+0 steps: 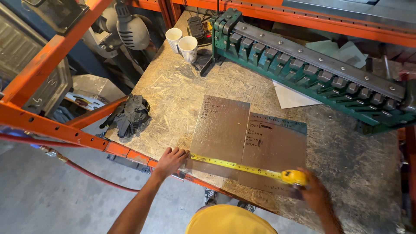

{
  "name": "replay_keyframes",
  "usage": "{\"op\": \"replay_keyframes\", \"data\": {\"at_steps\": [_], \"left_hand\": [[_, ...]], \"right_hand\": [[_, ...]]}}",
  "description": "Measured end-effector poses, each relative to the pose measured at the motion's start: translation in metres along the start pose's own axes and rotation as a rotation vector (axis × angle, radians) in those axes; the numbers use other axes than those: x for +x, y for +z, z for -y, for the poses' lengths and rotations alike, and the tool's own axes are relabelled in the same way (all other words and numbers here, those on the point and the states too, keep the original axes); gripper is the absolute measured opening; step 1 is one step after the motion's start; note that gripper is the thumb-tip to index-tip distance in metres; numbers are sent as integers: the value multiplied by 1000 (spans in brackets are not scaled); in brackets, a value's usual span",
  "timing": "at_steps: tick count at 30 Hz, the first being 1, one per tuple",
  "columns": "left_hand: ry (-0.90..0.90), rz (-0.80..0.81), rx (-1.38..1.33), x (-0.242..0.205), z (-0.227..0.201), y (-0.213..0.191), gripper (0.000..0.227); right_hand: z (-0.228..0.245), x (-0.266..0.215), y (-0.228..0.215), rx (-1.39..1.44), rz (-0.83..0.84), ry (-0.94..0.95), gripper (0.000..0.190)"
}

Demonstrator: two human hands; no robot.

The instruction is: The person repeatedly measures two metal sheets on a workbench using a yellow tape measure. They extend the tape across the width and length of the sheets multiple times, retracting it between each measurement.

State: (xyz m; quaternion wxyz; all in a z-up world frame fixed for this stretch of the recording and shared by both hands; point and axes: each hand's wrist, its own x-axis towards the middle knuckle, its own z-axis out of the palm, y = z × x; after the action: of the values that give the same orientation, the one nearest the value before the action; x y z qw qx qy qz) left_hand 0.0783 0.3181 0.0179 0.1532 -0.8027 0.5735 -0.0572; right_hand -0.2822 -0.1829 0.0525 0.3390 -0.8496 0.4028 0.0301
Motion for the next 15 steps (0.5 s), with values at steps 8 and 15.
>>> {"op": "replay_keyframes", "data": {"at_steps": [8, 15], "left_hand": [[-5, 21, -34, 1, 2, 2, 53], [-37, -81, -45, 1, -1, 0, 43]], "right_hand": [[-84, -2, -42, 38, -116, 57, 83], [-89, -4, -41, -34, -78, 113, 78]]}}
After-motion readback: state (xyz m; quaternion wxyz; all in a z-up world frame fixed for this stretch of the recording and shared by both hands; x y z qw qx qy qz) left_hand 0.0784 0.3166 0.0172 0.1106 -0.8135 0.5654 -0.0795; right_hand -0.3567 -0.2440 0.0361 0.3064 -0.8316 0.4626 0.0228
